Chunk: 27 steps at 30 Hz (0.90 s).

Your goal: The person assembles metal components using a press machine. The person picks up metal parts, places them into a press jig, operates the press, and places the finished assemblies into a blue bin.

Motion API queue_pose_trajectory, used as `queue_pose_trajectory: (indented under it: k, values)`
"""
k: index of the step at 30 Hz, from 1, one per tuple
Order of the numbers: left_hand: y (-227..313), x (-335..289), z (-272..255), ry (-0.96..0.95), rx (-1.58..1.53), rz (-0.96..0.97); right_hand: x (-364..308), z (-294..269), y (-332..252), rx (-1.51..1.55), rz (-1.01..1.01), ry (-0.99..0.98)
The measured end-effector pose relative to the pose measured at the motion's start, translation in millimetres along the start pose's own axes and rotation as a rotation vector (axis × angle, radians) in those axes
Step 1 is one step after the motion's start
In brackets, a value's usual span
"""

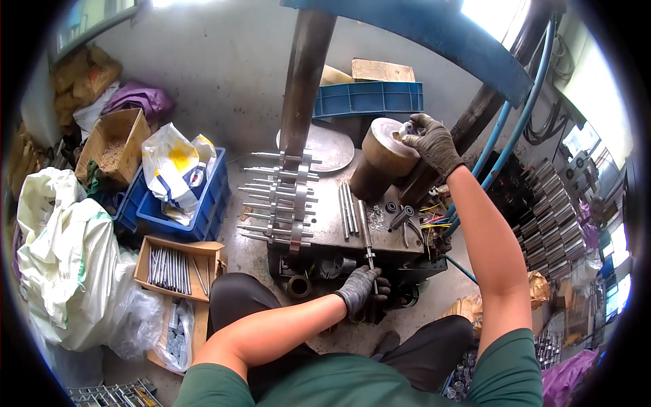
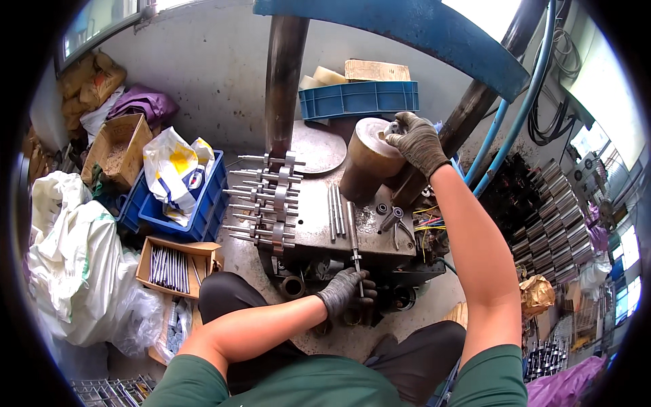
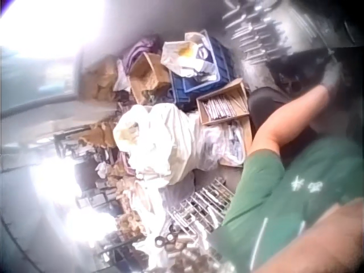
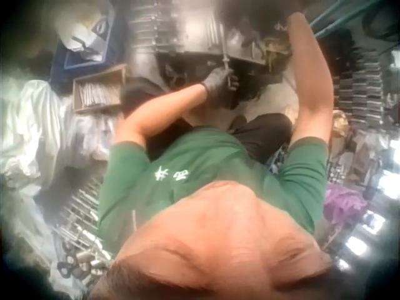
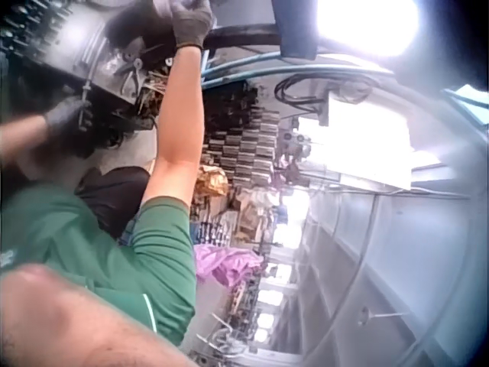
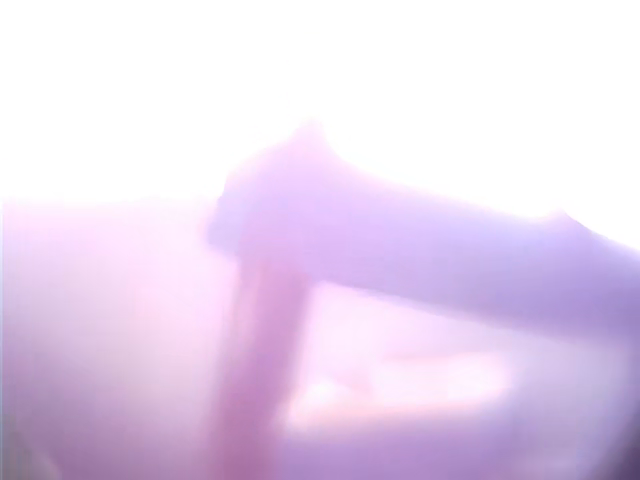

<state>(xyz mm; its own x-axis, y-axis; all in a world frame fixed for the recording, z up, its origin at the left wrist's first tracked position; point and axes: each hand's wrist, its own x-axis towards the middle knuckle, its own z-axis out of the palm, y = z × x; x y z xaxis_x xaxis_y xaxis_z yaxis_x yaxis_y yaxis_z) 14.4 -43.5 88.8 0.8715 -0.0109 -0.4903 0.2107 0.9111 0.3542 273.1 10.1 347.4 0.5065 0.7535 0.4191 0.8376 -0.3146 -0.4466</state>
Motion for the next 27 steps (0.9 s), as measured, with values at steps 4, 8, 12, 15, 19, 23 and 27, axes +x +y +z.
queue_pose_trajectory:
  k: [4,8,12,15,19,23,27]
  values:
    - [-5.3,17.9,-22.1,-0.094,-0.049,0.002,17.7,11.2,-5.7,-0.095,-0.046,-0.109]
    - [-3.3,18.3,-10.7,-0.017,0.026,0.031,9.8,0.2,4.7,-0.158,-0.062,-0.128]
    - [0.3,29.4,-22.2,0.028,0.199,0.141,-28.7,-33.2,-16.9,-0.374,-0.272,-0.134]
    - [1.3,32.6,-26.6,0.025,0.283,0.216,-90.6,-70.1,-37.4,-0.568,-0.371,-0.296]
    - [3.2,19.7,-27.4,-0.039,0.278,0.272,-192.7,-125.3,-33.4,-0.606,-0.450,-0.473]
    - [8.7,-4.0,-18.2,-0.058,0.309,0.331,-288.5,-183.8,-19.8,-0.623,-0.245,-0.592]
    - [17.0,-22.7,-3.5,-0.097,0.547,0.519,-362.2,-220.9,-2.8,-0.640,-0.015,-0.497]
